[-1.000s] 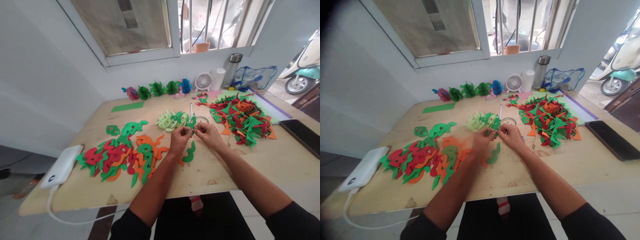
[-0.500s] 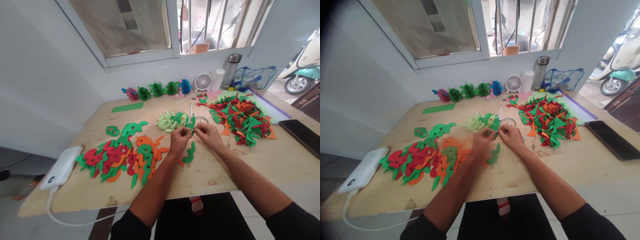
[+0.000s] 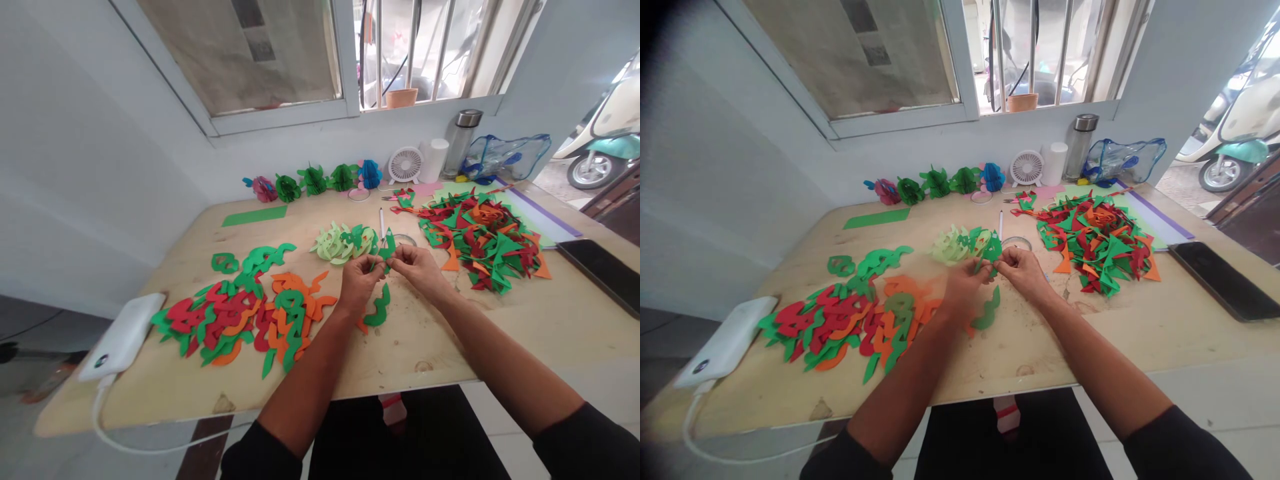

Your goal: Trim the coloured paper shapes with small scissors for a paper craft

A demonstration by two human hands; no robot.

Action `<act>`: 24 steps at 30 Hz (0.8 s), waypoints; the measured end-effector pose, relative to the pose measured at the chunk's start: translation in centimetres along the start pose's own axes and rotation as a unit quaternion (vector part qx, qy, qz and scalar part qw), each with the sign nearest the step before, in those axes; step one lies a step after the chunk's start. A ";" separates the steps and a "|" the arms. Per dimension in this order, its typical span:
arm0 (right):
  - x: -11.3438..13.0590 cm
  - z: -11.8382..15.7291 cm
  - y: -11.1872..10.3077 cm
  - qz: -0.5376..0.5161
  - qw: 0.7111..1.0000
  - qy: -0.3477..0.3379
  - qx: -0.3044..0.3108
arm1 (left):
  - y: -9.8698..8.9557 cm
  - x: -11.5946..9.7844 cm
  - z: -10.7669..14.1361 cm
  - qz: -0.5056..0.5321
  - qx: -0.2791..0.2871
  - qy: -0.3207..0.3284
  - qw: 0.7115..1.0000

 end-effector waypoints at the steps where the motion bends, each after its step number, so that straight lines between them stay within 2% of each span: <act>1: 0.0 0.0 0.0 0.001 1.000 -0.002 -0.002 | 0.0 0.0 0.0 -0.002 0.002 -0.002 1.000; 8: -0.4 -0.1 -0.3 0.008 1.000 0.020 -0.014 | 0.3 -0.4 0.3 0.007 0.022 -0.047 0.999; 14: -1.0 -0.1 -0.4 0.015 1.000 0.024 0.001 | -0.2 -0.3 0.1 0.092 0.009 -0.067 0.993; 24: -0.3 0.1 0.5 -0.006 0.999 0.020 0.032 | -0.3 -0.1 0.2 0.034 -0.023 -0.046 0.998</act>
Point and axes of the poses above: each hand's wrist, its own z-axis away from the middle knuckle, its own y-axis out of the palm, x = y × z, the point moved 7 cm from there along -z, towards the middle knuckle, and after that the axes turned 13 degrees about -y, right-handed, at the moved point
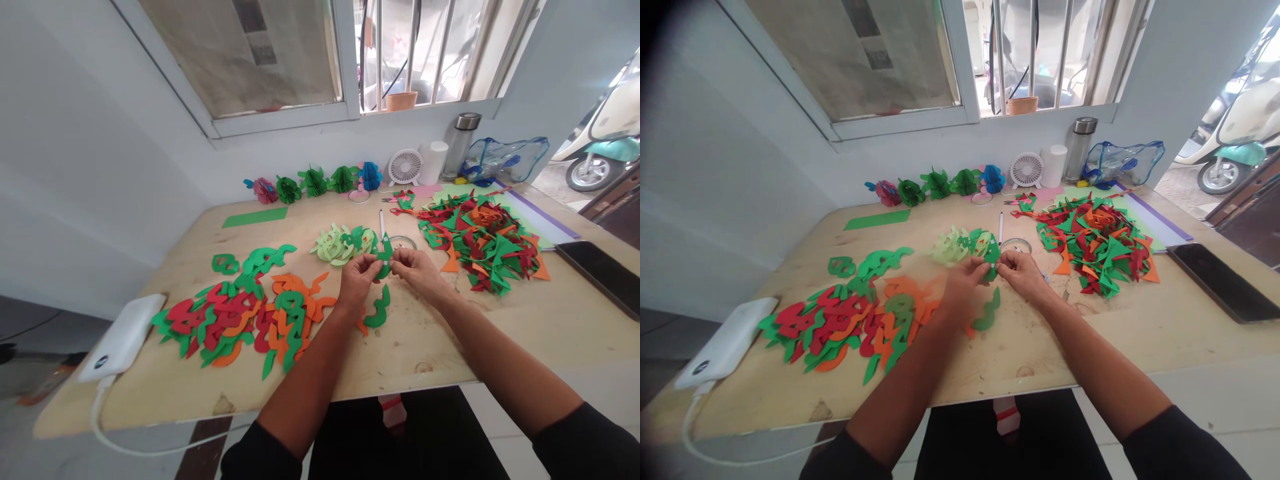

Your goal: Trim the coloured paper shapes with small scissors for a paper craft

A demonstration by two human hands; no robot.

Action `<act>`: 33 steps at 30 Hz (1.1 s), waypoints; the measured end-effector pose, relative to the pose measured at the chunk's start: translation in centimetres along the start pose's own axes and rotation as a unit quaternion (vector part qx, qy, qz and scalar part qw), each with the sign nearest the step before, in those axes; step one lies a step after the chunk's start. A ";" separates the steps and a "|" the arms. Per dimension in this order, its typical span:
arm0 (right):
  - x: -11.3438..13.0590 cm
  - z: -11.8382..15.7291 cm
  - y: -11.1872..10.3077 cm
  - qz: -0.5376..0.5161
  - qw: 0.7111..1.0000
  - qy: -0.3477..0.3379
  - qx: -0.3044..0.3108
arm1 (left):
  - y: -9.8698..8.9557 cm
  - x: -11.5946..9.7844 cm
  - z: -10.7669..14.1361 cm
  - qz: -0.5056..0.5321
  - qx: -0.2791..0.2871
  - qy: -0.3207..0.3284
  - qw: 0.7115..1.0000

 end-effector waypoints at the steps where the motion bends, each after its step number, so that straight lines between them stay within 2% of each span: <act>1: 0.0 0.0 0.0 -0.003 1.000 0.004 0.000 | -0.1 0.0 0.0 0.001 -0.005 0.002 1.000; 7: -0.1 -0.1 -0.3 -0.035 0.999 0.016 -0.028 | -0.4 -0.4 0.1 -0.001 -0.020 0.002 1.000; 13: -0.1 0.0 -1.2 -0.053 0.995 0.023 -0.084 | 0.7 0.0 0.3 -0.023 0.044 -0.013 0.999; 22: 0.9 0.0 -1.4 -0.042 0.994 -0.002 -0.096 | 1.9 1.4 0.4 -0.087 0.120 -0.034 0.988; 33: 0.8 0.1 -2.3 0.006 0.992 -0.024 -0.125 | 2.2 1.0 0.4 -0.107 0.137 0.004 0.985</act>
Point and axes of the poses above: each hand's wrist, its own z-axis away from the middle knuckle, its own y-axis out of the palm, x = y × z, the point moved 7 cm from there along -z, towards the middle knuckle, and after that the axes turned 13 degrees about -y, right-handed, at the moved point
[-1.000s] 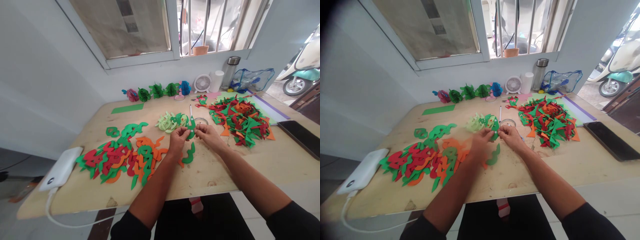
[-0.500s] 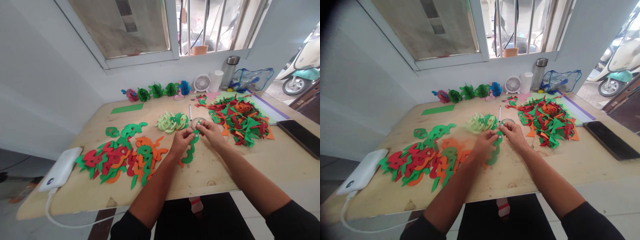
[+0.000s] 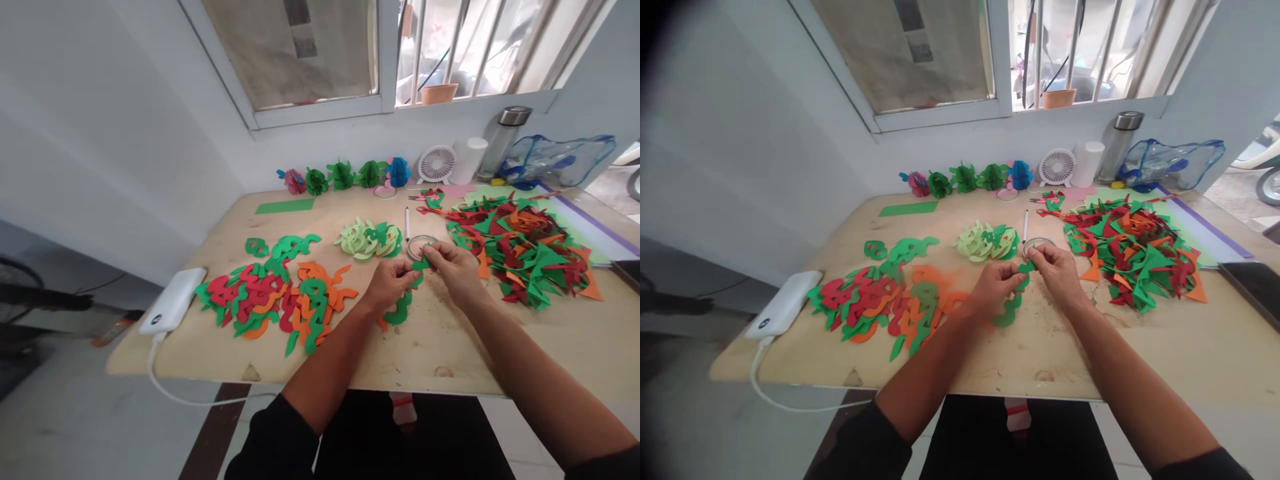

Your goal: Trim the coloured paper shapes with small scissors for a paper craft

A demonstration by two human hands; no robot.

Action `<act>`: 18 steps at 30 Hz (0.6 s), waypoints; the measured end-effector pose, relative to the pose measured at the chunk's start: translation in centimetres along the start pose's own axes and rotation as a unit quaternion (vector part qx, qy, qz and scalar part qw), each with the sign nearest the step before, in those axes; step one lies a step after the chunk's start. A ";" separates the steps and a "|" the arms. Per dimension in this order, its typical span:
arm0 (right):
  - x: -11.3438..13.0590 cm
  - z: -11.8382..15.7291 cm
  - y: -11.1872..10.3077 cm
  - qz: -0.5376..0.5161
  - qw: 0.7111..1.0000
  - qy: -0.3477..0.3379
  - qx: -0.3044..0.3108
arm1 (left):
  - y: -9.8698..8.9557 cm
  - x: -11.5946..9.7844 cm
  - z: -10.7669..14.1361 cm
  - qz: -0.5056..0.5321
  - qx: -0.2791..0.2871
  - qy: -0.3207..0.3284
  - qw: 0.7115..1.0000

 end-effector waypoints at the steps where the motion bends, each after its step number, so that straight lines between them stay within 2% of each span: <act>1: 0.0 0.0 -0.1 0.003 1.000 0.002 -0.008 | -0.1 0.0 0.0 0.000 -0.006 0.000 1.000; 8: -0.5 0.0 -0.7 -0.011 0.999 0.008 -0.050 | -0.1 0.2 0.0 0.003 -0.006 -0.004 1.000; 12: -0.4 -0.1 -0.9 -0.021 0.997 0.011 -0.072 | -1.3 -0.4 0.1 0.028 -0.040 -0.010 0.999; 15: -0.4 -0.2 -1.3 -0.026 0.995 0.024 -0.095 | -3.6 -1.2 0.2 0.055 -0.121 -0.008 0.991; 18: -0.8 -0.2 -1.2 -0.047 0.994 0.037 -0.093 | -6.5 -1.9 0.3 0.087 -0.229 -0.005 0.970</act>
Point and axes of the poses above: each hand's wrist, its own z-axis away from the middle knuckle, its own y-axis out of the palm, x = y × z, the point moved 7 cm from there along -z, towards the middle knuckle, and after that the axes turned 13 degrees about -y, right-handed, at the moved point
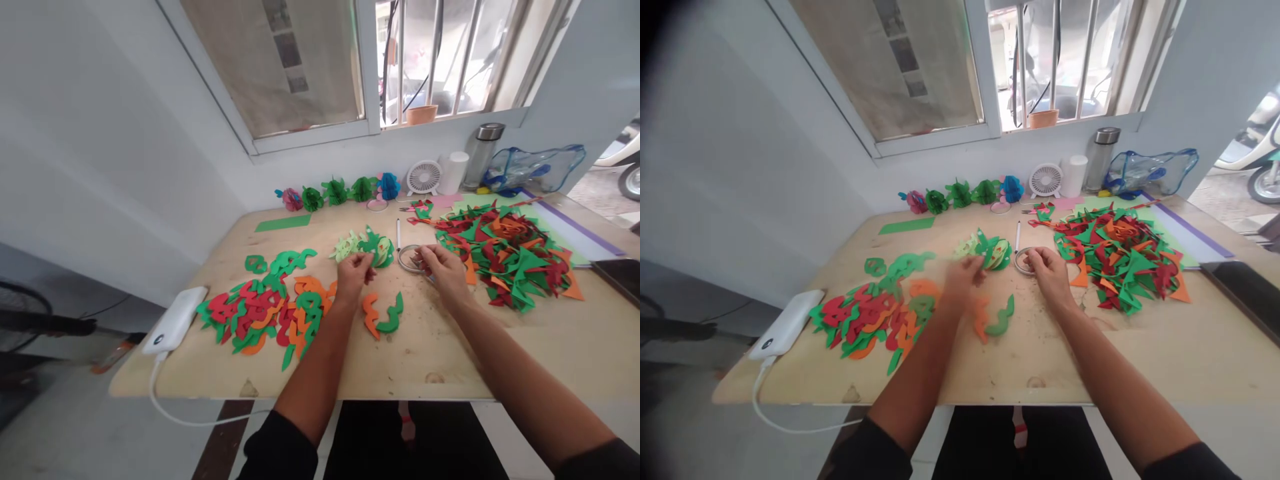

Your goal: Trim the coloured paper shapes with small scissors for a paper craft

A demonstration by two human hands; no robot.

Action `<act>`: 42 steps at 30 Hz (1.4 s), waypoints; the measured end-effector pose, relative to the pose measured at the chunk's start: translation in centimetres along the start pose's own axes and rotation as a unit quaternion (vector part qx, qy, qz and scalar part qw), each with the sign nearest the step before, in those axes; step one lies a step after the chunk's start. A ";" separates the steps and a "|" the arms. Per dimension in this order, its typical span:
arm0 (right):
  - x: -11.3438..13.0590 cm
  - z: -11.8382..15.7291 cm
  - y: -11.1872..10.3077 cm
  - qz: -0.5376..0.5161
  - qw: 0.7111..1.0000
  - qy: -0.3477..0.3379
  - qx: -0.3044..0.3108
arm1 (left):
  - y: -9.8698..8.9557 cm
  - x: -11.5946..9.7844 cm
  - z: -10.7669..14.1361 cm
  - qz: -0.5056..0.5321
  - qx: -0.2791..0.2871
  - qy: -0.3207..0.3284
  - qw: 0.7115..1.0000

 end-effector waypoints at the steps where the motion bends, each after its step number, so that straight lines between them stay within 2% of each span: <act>1: -0.1 0.0 0.0 -0.002 1.000 0.006 0.002 | -0.6 -0.2 -0.4 0.001 -0.026 -0.006 1.000; 5: -0.2 0.1 0.3 -0.009 1.000 0.013 0.014 | -2.8 -0.5 -2.1 -0.072 -0.099 -0.046 0.991; 7: -0.3 0.1 0.3 -0.013 1.000 0.017 0.016 | -4.1 -0.7 -2.2 -0.124 -0.149 -0.020 0.981; 9: -0.3 0.1 0.2 -0.021 1.000 0.017 0.013 | -4.6 -0.8 -1.7 -0.197 -0.155 0.028 0.968; 13: -0.2 -0.1 0.3 -0.030 0.999 0.010 0.017 | -3.7 0.5 0.4 -0.349 -0.080 0.054 0.932; 17: -0.3 -0.1 0.3 -0.037 0.999 0.009 0.016 | -2.4 1.4 2.8 -0.530 -0.044 0.052 0.845; 20: -0.5 -0.1 0.3 -0.038 0.999 0.013 0.014 | -1.3 1.6 3.9 -0.602 -0.008 0.078 0.795; 23: -0.7 -0.1 0.3 -0.043 0.999 0.007 0.016 | -0.8 1.7 4.1 -0.629 -0.007 0.093 0.772; 25: -0.8 -0.2 0.3 -0.046 0.999 0.004 0.015 | -0.8 1.8 4.1 -0.625 -0.014 0.099 0.774; 27: -0.9 -0.2 0.3 -0.047 0.999 0.004 0.016 | -0.8 1.9 4.0 -0.607 -0.014 0.098 0.789; 35: -1.0 -0.1 1.2 -0.024 0.997 -0.014 0.073 | -2.0 1.4 3.9 -0.424 -0.018 0.047 0.904; 42: -0.1 0.5 2.2 0.005 0.988 -0.018 0.151 | -1.1 -0.5 3.8 -0.291 0.042 0.034 0.955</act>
Point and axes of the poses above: each hand's wrist, its own z-axis away from the middle knuckle, its own y-axis out of the palm, x = y × z, the point moved 7 cm from there along -z, towards the middle knuckle, and after that the axes turned 13 degrees about -y, right-handed, at the moved point
